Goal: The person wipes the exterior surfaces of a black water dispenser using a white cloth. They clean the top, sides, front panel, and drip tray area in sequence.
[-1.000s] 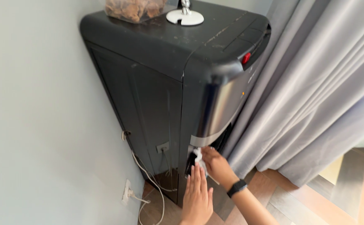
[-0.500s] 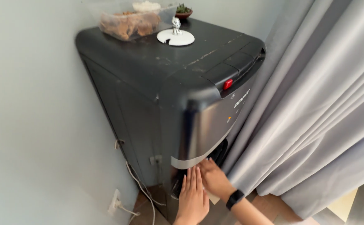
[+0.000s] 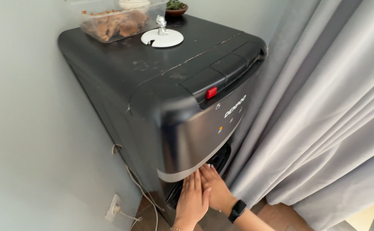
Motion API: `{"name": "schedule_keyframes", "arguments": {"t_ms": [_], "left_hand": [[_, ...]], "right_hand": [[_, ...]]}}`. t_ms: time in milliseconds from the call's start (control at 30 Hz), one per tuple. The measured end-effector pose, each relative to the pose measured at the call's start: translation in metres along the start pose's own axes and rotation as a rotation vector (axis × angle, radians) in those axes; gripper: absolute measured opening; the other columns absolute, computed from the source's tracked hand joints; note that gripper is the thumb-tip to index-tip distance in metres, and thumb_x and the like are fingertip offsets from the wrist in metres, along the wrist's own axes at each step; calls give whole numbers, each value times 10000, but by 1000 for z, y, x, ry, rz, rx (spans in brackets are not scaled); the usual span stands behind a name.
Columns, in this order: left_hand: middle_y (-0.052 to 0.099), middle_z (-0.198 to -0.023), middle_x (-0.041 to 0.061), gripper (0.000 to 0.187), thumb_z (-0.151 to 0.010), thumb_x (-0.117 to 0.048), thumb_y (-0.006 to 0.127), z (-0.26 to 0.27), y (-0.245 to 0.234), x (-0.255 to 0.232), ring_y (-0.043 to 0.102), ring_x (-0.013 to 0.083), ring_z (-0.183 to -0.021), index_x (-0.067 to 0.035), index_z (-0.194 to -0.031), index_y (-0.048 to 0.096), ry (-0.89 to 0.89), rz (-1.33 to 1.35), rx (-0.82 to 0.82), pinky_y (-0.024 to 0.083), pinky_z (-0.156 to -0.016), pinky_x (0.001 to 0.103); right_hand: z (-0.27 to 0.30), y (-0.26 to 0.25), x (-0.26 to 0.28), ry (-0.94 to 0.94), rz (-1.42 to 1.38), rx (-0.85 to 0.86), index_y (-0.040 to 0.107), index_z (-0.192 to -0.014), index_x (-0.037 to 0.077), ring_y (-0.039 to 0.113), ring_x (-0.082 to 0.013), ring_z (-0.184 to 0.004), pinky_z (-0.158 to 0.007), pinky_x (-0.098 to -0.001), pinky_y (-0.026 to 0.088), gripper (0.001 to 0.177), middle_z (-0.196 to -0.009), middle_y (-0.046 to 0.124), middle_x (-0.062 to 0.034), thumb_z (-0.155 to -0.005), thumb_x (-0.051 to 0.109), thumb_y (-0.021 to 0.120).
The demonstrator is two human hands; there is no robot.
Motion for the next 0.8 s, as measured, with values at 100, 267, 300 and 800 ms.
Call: {"name": "schedule_keyframes", "arguments": {"t_ms": [100, 267, 300, 800], "left_hand": [[241, -1590, 352, 804, -1031, -384, 488, -4, -2, -4, 213, 450, -1498, 153, -1528, 157, 25, -20, 0, 176, -1214, 478], [237, -1588, 355, 792, -1043, -373, 476, -3, 0, -6, 216, 454, -1496, 153, -1538, 150, 49, -28, 12, 173, -1216, 483], [238, -1590, 355, 784, -1045, -369, 474, -3, 1, -5, 215, 455, -1496, 151, -1537, 153, 47, -33, 22, 171, -1213, 484], [293, -1610, 300, 735, -1047, -389, 488, -24, -31, -2, 282, 457, -1485, 44, -1577, 218, 226, 70, 148, 256, -1200, 485]], "right_hand": [[-5, -2, -8, 47, 125, 51, 499, -1432, -20, 359, -396, -1433, -1144, -594, 242, 588, -1509, 448, -240, -914, 249, 573], [-19, -15, -75, 290, 236, -60, 558, -1356, 1, 396, -353, -1433, -1161, -572, 293, 485, -1492, 481, -199, -955, 273, 549], [-22, -15, -83, 321, 258, -96, 558, -1361, -5, 398, -360, -1437, -1163, -566, 301, 484, -1489, 482, -208, -960, 266, 541], [-20, 37, -56, 666, 453, 56, 392, -1490, 12, 212, -397, -1508, -1196, -577, 212, 637, -1597, 290, -241, -976, 380, 469]]}}
Point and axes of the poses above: each hand's wrist, its own z-axis away from the middle knuckle, its own y-axis out of the palm, x = y × z, the point moved 10 cm from there along -z, towards the middle knuckle
